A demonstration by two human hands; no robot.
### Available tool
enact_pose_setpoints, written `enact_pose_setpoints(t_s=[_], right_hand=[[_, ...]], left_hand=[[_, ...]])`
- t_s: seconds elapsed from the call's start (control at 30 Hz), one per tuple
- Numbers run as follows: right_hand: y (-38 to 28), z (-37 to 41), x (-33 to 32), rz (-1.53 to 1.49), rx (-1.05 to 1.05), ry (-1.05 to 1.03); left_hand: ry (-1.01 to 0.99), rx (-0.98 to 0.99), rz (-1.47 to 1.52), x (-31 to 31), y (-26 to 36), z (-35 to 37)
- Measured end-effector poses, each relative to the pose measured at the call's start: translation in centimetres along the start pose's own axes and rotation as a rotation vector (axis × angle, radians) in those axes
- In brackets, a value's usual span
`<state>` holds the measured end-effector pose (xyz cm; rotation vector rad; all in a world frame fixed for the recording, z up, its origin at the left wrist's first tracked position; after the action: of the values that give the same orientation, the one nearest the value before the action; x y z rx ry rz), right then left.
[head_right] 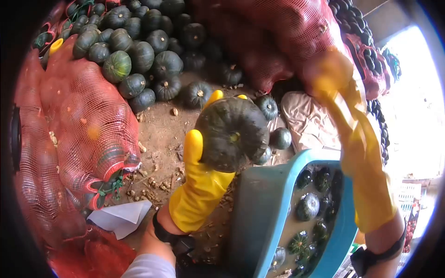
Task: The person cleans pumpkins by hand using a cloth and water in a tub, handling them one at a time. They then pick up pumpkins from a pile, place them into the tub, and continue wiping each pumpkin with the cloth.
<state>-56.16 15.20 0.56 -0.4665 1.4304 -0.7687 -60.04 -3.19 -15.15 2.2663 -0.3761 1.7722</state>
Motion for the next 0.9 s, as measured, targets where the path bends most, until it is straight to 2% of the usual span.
enact_pose_setpoints(t_s=[0.03, 0.07, 0.1, 0.13, 0.17, 0.2, 0.23, 0.27, 0.33, 0.37, 0.43, 0.5, 0.53, 0.6, 0.63, 0.67, 0.7, 0.73, 0.8, 0.83, 0.87, 0.9], right_hand=[[-2.2, -0.6, 2.3, -0.063, 0.036, -0.093], [-4.0, 0.9, 4.2, -0.055, 0.287, -0.194], [-4.9, 2.3, 5.0, -0.082, 0.408, -0.228], [-5.8, 3.7, 5.9, -0.105, 0.529, -0.256], [-5.7, 5.0, 5.3, -0.160, 0.523, -0.217], [-5.3, 6.2, 4.4, -0.207, 0.510, -0.181], [-4.9, 7.4, 3.0, -0.248, 0.492, -0.146], [-4.3, 8.5, 1.2, -0.288, 0.475, -0.103], [-3.1, 11.0, -2.3, -0.375, 0.454, -0.003], [-2.6, 11.6, -3.1, -0.234, 0.544, -0.044], [-2.0, 12.1, -4.4, 0.095, 0.663, -0.172], [-1.9, 12.1, -4.2, 0.320, 0.733, -0.069], [-0.5, 11.6, -4.4, 0.347, 0.617, -0.003], [1.2, 10.0, -4.1, 0.402, 0.394, 0.173], [3.3, 9.0, -4.1, 0.443, 0.455, 0.201], [5.4, 8.3, -4.2, 0.485, 0.519, 0.229], [7.1, 8.0, -3.5, 0.550, 0.637, 0.174], [14.2, 9.6, -5.5, 0.369, 0.398, 0.050], [14.5, 9.0, -4.7, 0.256, 0.353, 0.180], [14.1, 9.0, -4.7, 0.243, 0.362, 0.124], [13.1, 8.7, -5.2, 0.233, 0.366, 0.070], [12.1, 8.6, -4.7, 0.114, 0.470, 0.049]], left_hand=[[-0.030, 0.012, -0.027, -0.4, -0.1, 0.0], [-0.133, 0.078, -0.177, 0.2, -0.9, 0.0], [-0.237, 0.138, -0.330, 0.7, -1.1, 0.2], [-0.285, 0.117, -0.419, 2.8, -0.3, 0.4], [-0.488, 0.200, -0.778, 3.3, 0.4, -0.1], [-0.608, 0.256, -1.007, 3.1, 0.9, -0.9], [-0.570, 0.248, -1.157, 1.5, 1.0, -1.9], [-0.372, 0.210, -1.305, -1.5, 1.0, -3.2], [0.311, 0.108, -1.557, -9.8, 2.7, -4.7], [0.380, 0.247, -1.786, -14.8, 3.7, -6.2], [0.450, 0.074, -1.844, -28.7, 4.5, -9.9], [0.506, -0.124, -2.101, -29.2, 5.0, -12.3], [0.679, -0.331, -2.080, -24.6, 6.0, -13.0], [0.486, -0.396, -2.228, -23.2, 5.1, -13.0], [0.194, -0.063, -2.321, -23.9, 4.0, -12.8], [-0.110, 0.272, -2.351, -25.9, 2.4, -11.8], [-0.299, 0.522, -2.248, -27.0, 1.5, -11.1], [-0.070, 0.251, -2.046, -27.2, 2.2, -11.1], [0.321, -0.246, -1.556, -26.1, 2.7, -9.5], [0.308, 0.007, -1.276, -24.8, 1.9, -9.0], [0.273, 0.124, -1.016, -19.3, 1.7, -7.8], [0.104, 0.295, -0.852, -15.1, 1.5, -7.5]])
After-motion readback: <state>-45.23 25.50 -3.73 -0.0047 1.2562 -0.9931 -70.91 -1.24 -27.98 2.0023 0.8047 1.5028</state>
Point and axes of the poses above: each hand's wrist, its own z-axis away from the middle knuckle, its own x-axis out of the palm, y = z × x, the point moved 5 cm from there along -z, towards the middle knuckle, and after that the axes turned 13 degrees about x, right-handed, at the moved point
